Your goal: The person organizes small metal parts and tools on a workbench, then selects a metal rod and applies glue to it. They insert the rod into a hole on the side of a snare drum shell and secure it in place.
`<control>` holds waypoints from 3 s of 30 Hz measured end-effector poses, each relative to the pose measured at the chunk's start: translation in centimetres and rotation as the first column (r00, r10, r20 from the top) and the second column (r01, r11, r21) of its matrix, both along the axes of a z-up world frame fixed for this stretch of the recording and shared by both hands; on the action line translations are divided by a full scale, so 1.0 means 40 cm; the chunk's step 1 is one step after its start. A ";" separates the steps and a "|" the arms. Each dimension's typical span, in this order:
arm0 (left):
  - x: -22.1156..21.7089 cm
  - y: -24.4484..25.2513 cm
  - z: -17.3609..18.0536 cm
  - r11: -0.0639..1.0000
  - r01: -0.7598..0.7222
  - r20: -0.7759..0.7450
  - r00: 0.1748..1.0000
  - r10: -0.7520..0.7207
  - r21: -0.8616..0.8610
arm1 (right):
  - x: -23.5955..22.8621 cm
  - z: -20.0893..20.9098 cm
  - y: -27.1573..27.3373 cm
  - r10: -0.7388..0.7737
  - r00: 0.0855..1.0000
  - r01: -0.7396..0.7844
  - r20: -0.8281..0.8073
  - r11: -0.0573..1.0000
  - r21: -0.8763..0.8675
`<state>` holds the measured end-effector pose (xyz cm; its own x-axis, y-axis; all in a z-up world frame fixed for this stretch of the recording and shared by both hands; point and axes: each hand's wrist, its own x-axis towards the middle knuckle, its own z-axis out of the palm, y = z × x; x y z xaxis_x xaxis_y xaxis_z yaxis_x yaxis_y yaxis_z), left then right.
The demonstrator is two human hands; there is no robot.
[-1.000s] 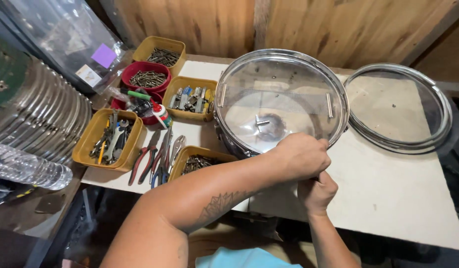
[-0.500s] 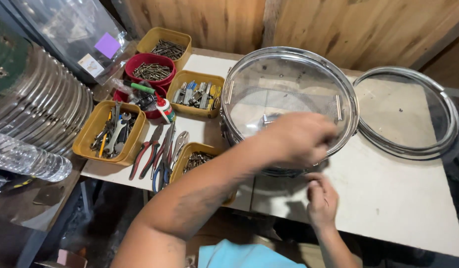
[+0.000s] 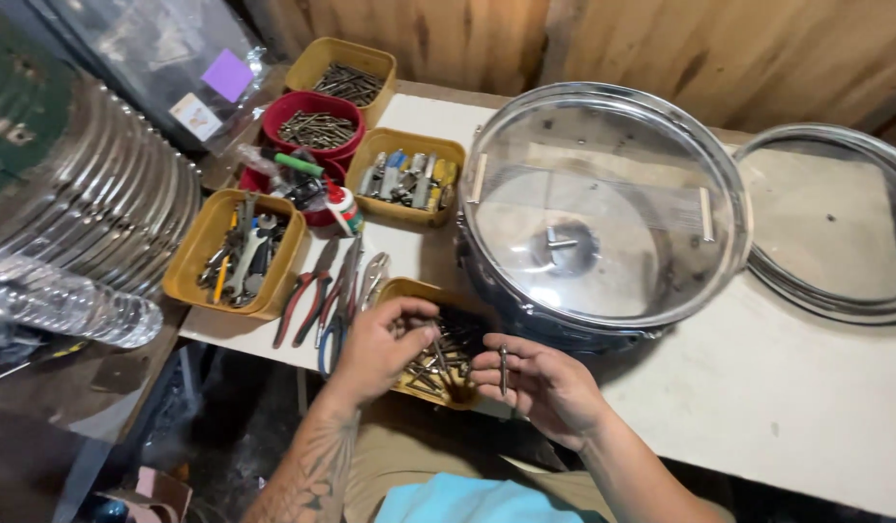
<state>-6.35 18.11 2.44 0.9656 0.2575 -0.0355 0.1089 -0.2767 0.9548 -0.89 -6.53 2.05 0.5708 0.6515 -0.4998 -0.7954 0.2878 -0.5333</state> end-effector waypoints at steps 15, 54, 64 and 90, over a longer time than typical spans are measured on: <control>0.022 0.043 -0.043 0.815 -0.386 -0.353 0.904 0.241 -0.432 | 0.016 -0.121 0.017 -0.120 0.975 0.168 0.189 0.950 -0.264; -0.034 -0.201 -0.070 0.973 0.108 -0.108 0.985 -0.132 -0.203 | -0.030 -0.067 -0.043 0.416 0.592 0.198 0.691 0.755 -0.625; -0.031 -0.163 -0.102 0.984 0.010 -0.109 0.994 -0.030 -0.176 | -0.054 -0.113 -0.093 -0.089 0.654 0.432 0.751 0.859 -0.274; 0.000 -0.002 -0.243 0.738 -0.441 0.454 0.867 0.203 0.511 | -0.018 -0.148 -0.386 -0.282 0.429 0.793 0.858 0.572 -0.208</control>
